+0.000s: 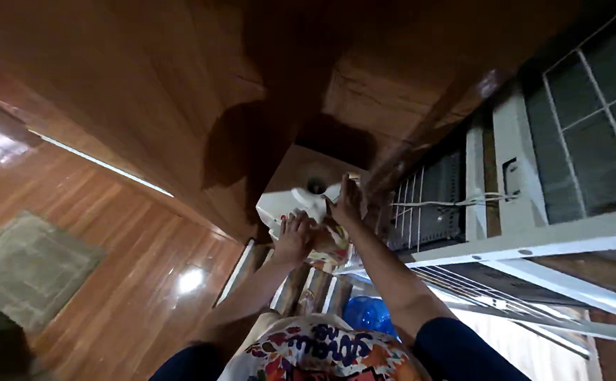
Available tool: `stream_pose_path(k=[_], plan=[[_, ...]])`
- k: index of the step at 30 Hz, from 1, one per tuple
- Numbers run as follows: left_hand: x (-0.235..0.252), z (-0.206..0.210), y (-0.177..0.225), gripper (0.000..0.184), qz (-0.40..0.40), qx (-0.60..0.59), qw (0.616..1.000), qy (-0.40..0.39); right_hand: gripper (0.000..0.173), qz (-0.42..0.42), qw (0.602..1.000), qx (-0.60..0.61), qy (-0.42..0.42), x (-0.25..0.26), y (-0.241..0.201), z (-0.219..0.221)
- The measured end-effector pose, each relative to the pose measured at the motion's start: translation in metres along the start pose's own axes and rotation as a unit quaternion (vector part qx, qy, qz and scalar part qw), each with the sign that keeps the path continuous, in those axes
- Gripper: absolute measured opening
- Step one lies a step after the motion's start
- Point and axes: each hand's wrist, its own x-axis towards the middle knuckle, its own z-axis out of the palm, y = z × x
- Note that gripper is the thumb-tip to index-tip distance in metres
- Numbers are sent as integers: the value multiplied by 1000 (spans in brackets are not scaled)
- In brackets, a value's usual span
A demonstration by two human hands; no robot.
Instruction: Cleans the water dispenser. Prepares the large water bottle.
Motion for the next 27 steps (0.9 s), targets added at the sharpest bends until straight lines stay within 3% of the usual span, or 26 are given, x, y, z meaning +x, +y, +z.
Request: stream_pose_path(k=[3, 6, 10, 19, 27], plan=[[28, 2, -4, 71, 10, 98, 992, -80, 87, 34, 993, -73, -89, 11, 1, 5], [43, -11, 3, 73, 39, 168, 973, -153, 77, 52, 990, -101, -85, 20, 2, 7], [48, -28, 12, 74, 49, 199, 956, -210, 81, 78, 990, -105, -62, 24, 4, 13], [50, -27, 5, 88, 102, 185, 944, -253, 61, 139, 989, 29, -31, -27, -13, 20], [59, -10, 9, 102, 168, 65, 957, -229, 49, 178, 960, 216, -2, -74, -36, 8]])
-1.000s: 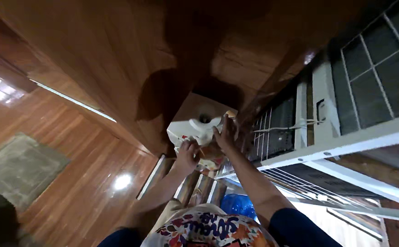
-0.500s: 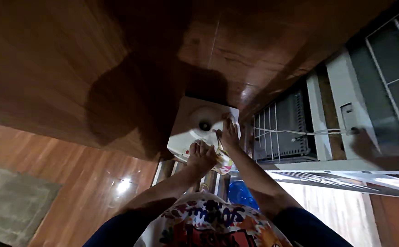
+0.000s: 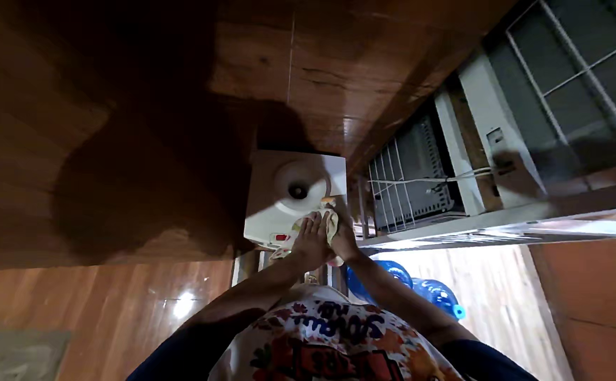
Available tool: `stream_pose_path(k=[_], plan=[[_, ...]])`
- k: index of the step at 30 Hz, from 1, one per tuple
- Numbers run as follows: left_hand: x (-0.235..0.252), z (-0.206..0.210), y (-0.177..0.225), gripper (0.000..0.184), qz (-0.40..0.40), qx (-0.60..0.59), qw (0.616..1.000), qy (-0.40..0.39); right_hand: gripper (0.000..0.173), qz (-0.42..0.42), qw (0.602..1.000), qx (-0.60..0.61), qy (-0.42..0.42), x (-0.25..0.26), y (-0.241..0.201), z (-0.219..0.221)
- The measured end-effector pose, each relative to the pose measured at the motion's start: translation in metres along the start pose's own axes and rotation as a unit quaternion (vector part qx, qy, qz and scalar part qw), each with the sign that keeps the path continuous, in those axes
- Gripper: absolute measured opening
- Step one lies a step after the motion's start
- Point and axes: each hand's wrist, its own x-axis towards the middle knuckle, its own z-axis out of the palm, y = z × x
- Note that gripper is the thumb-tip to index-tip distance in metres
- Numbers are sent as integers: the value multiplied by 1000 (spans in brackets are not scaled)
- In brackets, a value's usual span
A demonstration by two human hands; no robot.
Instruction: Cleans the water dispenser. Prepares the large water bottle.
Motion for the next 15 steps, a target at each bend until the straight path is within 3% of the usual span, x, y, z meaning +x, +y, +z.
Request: stream_pose_path(k=[3, 8, 12, 14, 15], plan=[[12, 1, 1, 102, 31, -42, 999, 16, 45, 9, 985, 167, 40, -1, 0, -4], [29, -10, -4, 96, 115, -226, 967, 12, 40, 168, 912, 374, 21, -2, -22, -28], [-5, -43, -8, 68, 126, -381, 915, 35, 35, 99, 871, 469, -103, -11, -34, -49], [-39, -76, -9, 58, 77, -398, 913, 54, 32, 65, 891, 428, -136, -12, -47, -59], [-57, -93, -11, 56, 38, -390, 917, 79, 31, 41, 923, 363, -123, -11, -50, -62]])
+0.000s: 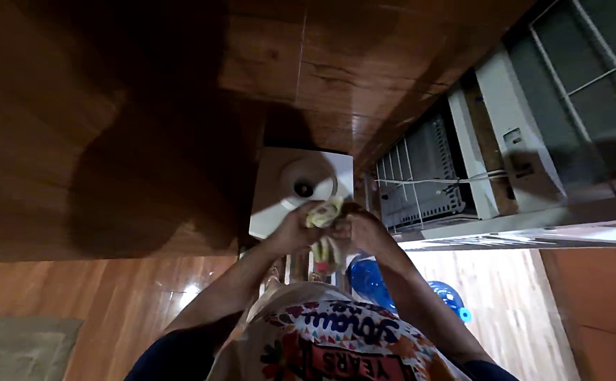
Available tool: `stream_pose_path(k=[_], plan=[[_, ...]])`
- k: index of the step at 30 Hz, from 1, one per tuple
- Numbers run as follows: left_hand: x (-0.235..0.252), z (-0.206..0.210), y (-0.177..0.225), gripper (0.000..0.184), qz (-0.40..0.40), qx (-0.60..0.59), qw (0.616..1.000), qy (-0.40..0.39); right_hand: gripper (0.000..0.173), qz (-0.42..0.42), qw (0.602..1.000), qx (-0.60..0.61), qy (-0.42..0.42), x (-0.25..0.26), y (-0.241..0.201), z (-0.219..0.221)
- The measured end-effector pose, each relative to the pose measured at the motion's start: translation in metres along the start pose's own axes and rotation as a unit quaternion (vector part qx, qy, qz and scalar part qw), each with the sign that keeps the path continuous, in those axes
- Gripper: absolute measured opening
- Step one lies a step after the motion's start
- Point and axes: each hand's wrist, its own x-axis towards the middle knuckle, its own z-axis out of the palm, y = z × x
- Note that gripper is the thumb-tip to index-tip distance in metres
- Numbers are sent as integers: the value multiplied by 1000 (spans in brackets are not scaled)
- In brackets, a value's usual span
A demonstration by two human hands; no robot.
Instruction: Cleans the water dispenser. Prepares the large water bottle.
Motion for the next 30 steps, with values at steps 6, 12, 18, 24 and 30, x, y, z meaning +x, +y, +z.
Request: stream_pose_path(k=[6, 12, 18, 24, 30], plan=[[-23, -82, 34, 60, -222, 286, 911, 199, 54, -21, 895, -429, 121, 38, 49, -26], [33, -35, -76, 56, -260, 370, 888, 88, 58, 1, 832, -533, 155, 47, 85, -3], [77, -80, -91, 52, -100, 440, 882, 134, 61, -113, 806, -531, 234, 52, 110, -5], [141, -85, 22, 43, -148, 418, 895, 43, 72, -34, 809, -553, 196, 52, 98, -4], [240, 2, -20, 25, 137, 408, 893, -129, 67, -57, 816, -536, 211, 52, 105, -8]])
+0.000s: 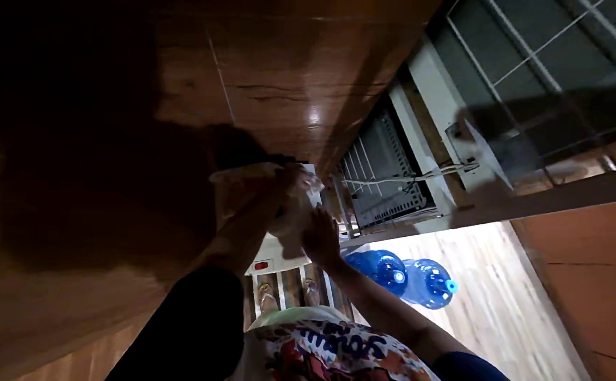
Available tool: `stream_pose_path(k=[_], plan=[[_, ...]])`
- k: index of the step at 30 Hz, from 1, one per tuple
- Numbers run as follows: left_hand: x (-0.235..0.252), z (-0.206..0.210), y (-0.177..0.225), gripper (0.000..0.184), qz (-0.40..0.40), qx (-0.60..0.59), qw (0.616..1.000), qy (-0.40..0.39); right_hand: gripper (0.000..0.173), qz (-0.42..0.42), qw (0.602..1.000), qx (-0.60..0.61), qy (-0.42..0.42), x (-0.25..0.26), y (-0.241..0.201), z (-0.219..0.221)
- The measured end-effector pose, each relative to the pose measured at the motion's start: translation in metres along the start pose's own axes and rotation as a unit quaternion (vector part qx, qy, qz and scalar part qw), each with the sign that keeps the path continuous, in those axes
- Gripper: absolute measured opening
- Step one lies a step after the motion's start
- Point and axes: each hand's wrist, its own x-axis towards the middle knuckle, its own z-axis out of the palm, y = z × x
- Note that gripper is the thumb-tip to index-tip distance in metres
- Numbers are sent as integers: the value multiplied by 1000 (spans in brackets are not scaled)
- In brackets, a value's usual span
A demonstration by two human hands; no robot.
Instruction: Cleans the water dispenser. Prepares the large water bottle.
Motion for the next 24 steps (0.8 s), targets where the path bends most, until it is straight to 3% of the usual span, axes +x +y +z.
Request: stream_pose_path(k=[2, 5, 6, 9, 10, 11, 12, 13, 15, 17, 21, 24], plan=[[26, 23, 5, 23, 106, 50, 989, -88, 67, 12, 999, 23, -33, -2, -2, -6], [20, 19, -5, 22, 166, 35, 983, -66, 66, 28, 997, 44, -58, -1, -2, -10], [3, 1, -1, 26, 135, 10, 990, -43, 66, 28, 997, 43, -56, -1, -1, -9], [-48, -80, 65, 33, -118, -28, 991, -56, 66, 18, 998, 32, -50, -2, 0, -9], [-57, -93, 71, 33, -173, -11, 983, -58, 66, 9, 998, 25, -51, -3, 1, -9], [-68, -96, 61, 33, -188, 36, 980, -59, 66, 4, 998, 16, -59, -4, 2, -9], [-84, -86, 32, 32, -161, 115, 980, -12, 66, 0, 998, 12, -65, -3, 2, -9], [-100, -60, -11, 31, -101, 158, 976, 108, 65, -3, 998, 12, -60, -3, 2, -9], [-125, -58, -44, 47, -180, 131, 975, 29, 63, -7, 999, 10, -51, -1, 1, -9], [-151, -36, -69, 58, -212, 126, 968, 37, 60, -15, 999, 15, -33, 0, 2, -8], [-210, -20, -54, 46, -202, 81, 976, -3, 55, -46, 999, 14, 9, 1, 7, 2], [-214, -25, -57, 31, -217, 75, 973, -14, 52, -68, 994, 37, 72, -1, 12, 12]])
